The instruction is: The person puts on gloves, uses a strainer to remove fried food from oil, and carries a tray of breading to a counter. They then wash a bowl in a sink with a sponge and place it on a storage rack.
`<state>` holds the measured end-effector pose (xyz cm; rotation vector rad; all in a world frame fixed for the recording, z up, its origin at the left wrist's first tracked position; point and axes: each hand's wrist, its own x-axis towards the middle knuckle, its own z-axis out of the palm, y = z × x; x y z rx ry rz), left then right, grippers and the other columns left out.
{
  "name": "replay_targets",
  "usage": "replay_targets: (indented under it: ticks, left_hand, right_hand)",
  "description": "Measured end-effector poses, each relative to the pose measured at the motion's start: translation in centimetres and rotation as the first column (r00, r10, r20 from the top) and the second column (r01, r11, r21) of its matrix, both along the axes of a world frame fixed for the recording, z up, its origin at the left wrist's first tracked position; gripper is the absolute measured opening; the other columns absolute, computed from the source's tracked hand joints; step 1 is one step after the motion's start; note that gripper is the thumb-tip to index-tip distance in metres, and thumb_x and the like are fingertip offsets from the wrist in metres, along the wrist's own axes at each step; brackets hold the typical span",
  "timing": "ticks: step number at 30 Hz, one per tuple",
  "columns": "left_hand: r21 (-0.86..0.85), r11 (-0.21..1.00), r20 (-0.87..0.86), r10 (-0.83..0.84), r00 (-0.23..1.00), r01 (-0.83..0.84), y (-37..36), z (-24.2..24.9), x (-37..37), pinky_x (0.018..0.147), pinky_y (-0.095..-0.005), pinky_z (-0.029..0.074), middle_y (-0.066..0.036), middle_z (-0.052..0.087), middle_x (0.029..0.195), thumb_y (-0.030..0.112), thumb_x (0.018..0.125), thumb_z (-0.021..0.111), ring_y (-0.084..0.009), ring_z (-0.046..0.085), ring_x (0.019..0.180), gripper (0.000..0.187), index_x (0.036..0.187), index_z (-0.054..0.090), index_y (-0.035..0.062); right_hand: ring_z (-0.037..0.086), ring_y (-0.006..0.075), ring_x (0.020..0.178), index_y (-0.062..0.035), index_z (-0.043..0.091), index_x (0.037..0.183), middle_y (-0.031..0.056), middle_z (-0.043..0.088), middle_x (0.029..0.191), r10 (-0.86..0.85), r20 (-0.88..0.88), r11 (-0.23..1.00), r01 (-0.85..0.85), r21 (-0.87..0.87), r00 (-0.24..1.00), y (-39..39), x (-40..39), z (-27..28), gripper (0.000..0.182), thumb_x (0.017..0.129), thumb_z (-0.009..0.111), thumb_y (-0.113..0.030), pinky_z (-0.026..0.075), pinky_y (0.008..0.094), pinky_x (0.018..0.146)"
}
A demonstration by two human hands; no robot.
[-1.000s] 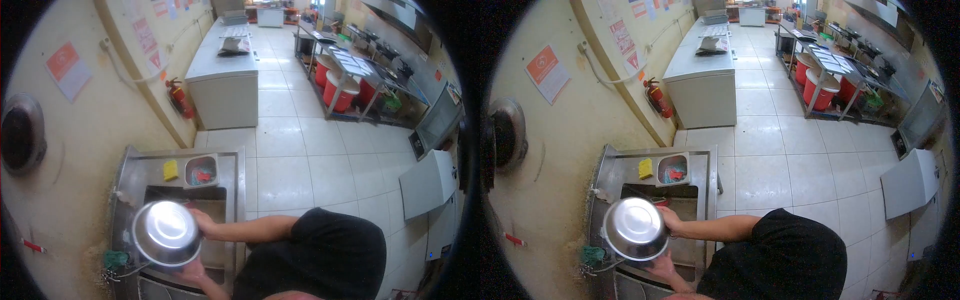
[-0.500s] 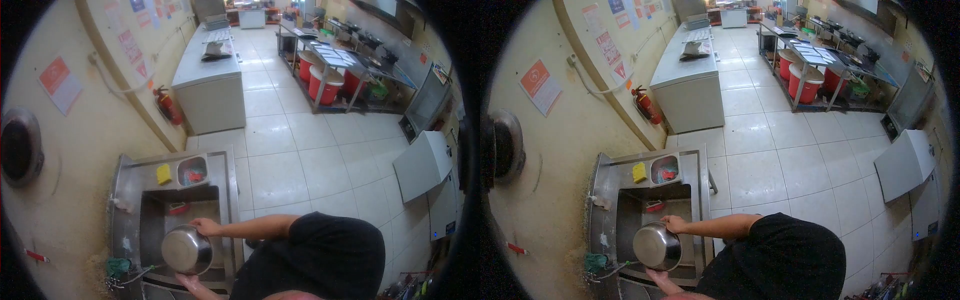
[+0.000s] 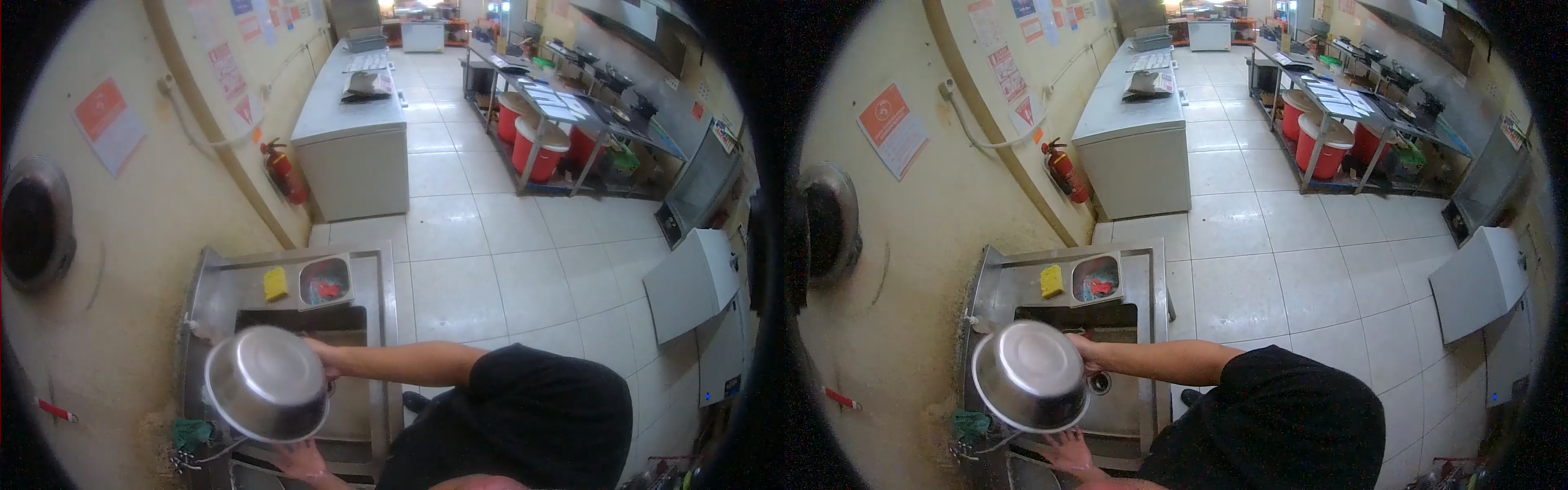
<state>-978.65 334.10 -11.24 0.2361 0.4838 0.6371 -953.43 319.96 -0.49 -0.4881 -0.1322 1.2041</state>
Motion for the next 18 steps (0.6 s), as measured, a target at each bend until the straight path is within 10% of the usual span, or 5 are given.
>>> replay_targets:
  ticks: [3, 12, 14, 16, 18]
  left_hand:
    - [0.022, 1.000, -0.067, -0.008, 0.998, 0.010, -0.3, 2.0, 0.5, 0.107, -0.0549, 0.028, -0.015, 0.028, 0.151, 0.072, 0.086, 0.034, -0.0412, 0.030, 0.134, 0.085, 0.148, 0.026, 0.0151]
    - [0.141, 0.857, -0.468, -0.384, 0.796, 0.497, 3.3, -2.2, 0.8, 0.110, -0.0505, 0.026, -0.013, 0.031, 0.150, 0.058, 0.095, 0.040, -0.0323, 0.030, 0.136, 0.068, 0.144, 0.036, 0.0111]
    - [0.159, 0.895, -0.471, -0.303, 0.829, 0.417, 4.0, -3.7, -0.4, 0.106, -0.0485, 0.035, -0.012, 0.035, 0.146, 0.053, 0.095, 0.043, -0.0297, 0.038, 0.131, 0.065, 0.142, 0.037, 0.0092]
    - [0.137, 0.946, -0.480, -0.196, 0.855, 0.294, 4.6, -4.5, -1.1, 0.106, -0.0489, 0.035, -0.012, 0.036, 0.145, 0.052, 0.095, 0.043, -0.0304, 0.038, 0.131, 0.064, 0.141, 0.037, 0.0086]
    - [0.117, 0.981, -0.490, -0.081, 0.868, 0.157, 4.8, -4.9, -1.9, 0.106, -0.0492, 0.035, -0.013, 0.037, 0.145, 0.051, 0.095, 0.043, -0.0312, 0.038, 0.131, 0.063, 0.141, 0.038, 0.0080]
  right_hand:
    - [0.067, 0.0193, 0.080, -0.0031, 0.061, 0.110, 0.0074, 0.066, 0.099, 0.060, -0.272, 0.993, -0.084, -0.078, 0.961, -0.4, 0.1, -3.6, 0.035, 0.097, 0.045, -0.031, 0.056, 0.0375, 0.070]
    - [0.054, 0.0390, 0.115, -0.0019, 0.051, 0.125, 0.0212, 0.051, 0.133, 0.485, 0.602, 0.449, 0.410, -0.794, 0.635, -0.3, -1.4, -12.8, 0.051, 0.092, 0.045, -0.041, 0.045, 0.0469, 0.095]
    - [0.055, 0.0366, 0.114, -0.0077, 0.055, 0.125, 0.0207, 0.058, 0.122, 0.657, 0.754, 0.615, 0.565, -0.550, 0.018, -0.5, 0.0, -10.2, 0.052, 0.088, 0.056, -0.044, 0.044, 0.0464, 0.095]
    - [0.056, 0.0355, 0.113, -0.0112, 0.048, 0.133, 0.0179, 0.058, 0.124, 0.777, 0.604, 0.629, 0.259, -0.733, -0.178, 1.1, 2.7, -4.0, 0.056, 0.087, 0.060, -0.041, 0.046, 0.0470, 0.093]
    - [0.056, 0.0346, 0.115, -0.0145, 0.039, 0.141, 0.0162, 0.056, 0.128, 0.626, 0.726, 0.776, -0.315, -0.546, 0.283, 1.3, 4.2, 1.3, 0.062, 0.089, 0.057, -0.042, 0.046, 0.0464, 0.094]
